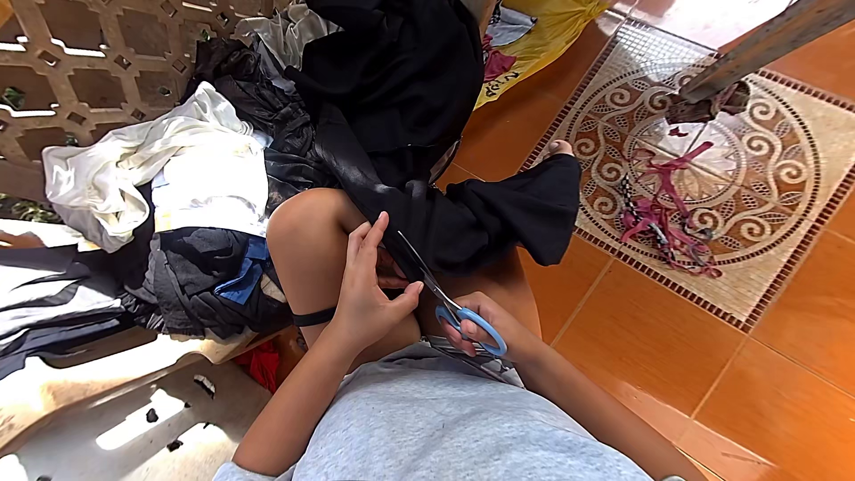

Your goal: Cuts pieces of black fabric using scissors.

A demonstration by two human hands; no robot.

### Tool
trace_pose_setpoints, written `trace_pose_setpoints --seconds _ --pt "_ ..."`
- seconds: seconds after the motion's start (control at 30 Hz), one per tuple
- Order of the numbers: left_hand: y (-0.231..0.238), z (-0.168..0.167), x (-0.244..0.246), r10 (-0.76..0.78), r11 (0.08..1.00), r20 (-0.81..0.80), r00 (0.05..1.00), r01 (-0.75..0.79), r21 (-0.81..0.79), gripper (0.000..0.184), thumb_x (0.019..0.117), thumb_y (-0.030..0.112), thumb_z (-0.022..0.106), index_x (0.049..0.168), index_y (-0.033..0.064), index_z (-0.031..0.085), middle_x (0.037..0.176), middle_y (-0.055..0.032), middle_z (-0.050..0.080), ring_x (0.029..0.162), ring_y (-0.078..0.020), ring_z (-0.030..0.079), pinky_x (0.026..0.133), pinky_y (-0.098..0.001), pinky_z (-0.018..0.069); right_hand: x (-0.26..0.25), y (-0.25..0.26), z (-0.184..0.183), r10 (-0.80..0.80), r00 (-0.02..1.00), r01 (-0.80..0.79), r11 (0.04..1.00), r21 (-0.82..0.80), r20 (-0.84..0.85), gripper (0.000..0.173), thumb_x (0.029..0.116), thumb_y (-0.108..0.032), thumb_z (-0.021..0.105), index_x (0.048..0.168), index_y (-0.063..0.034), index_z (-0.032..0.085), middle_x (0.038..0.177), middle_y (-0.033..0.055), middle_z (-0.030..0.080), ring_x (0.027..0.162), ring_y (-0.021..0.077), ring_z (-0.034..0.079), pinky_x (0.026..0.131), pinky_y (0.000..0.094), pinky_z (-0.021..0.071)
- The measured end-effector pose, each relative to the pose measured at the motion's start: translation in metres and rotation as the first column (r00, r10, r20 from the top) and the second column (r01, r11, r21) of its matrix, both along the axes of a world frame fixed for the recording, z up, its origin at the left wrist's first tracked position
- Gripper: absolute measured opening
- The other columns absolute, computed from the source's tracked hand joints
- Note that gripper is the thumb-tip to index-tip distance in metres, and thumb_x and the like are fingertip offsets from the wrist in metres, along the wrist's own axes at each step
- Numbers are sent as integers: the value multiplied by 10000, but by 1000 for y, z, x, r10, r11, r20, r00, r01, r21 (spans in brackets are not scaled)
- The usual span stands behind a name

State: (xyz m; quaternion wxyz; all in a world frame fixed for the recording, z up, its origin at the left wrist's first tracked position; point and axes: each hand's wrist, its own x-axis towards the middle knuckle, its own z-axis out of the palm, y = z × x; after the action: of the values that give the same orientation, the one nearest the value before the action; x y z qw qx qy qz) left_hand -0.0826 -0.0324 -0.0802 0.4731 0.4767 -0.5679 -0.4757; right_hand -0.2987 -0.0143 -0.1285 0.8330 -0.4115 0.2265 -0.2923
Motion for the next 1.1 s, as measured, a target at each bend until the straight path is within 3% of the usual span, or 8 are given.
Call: trace_pose_setpoints --seconds 0.2,0.47,0.8,1.1 --pt "-1 1 2 -14 1000 24 1000 14 -8 947 780 -28 773 1555 -96 232 1356 -191 405 873 -15 642 719 -161 589 2 -1 1 -10 1000 10 1000 6 -11 395 910 -579 679 746 -222 637 638 -169 588 548 -82 544 508 95 431" --pt "-1 1 2 -23 1000 5 1000 23 -1 958 780 -25 777 1559 -89 223 1357 -187 405 890 -22 647 729 -167 591 1 1 1 -29 1000 29 999 -17 4 366 936 -524 675 741 -215 642 636 -172 590 543 -94 537 502 84 427" --pt "1 0 -1 -41 999 22 999 41 -23 952 789 -35 765 1555 -111 206 1350 -207 403 912 -26 645 738 -165 588 4 -3 0 -16 998 16 1000 4 65 414 928 -588 652 753 -215 622 649 -152 593 554 -73 551 511 101 436" --pt "2 0 -2 -15 999 46 999 17 -38 991 780 -43 762 1570 -102 166 1389 -217 372 907 -24 645 729 -168 588 6 -1 0 -34 997 33 999 5 72 351 947 -507 670 762 -209 653 656 -163 598 556 -93 540 510 85 428"
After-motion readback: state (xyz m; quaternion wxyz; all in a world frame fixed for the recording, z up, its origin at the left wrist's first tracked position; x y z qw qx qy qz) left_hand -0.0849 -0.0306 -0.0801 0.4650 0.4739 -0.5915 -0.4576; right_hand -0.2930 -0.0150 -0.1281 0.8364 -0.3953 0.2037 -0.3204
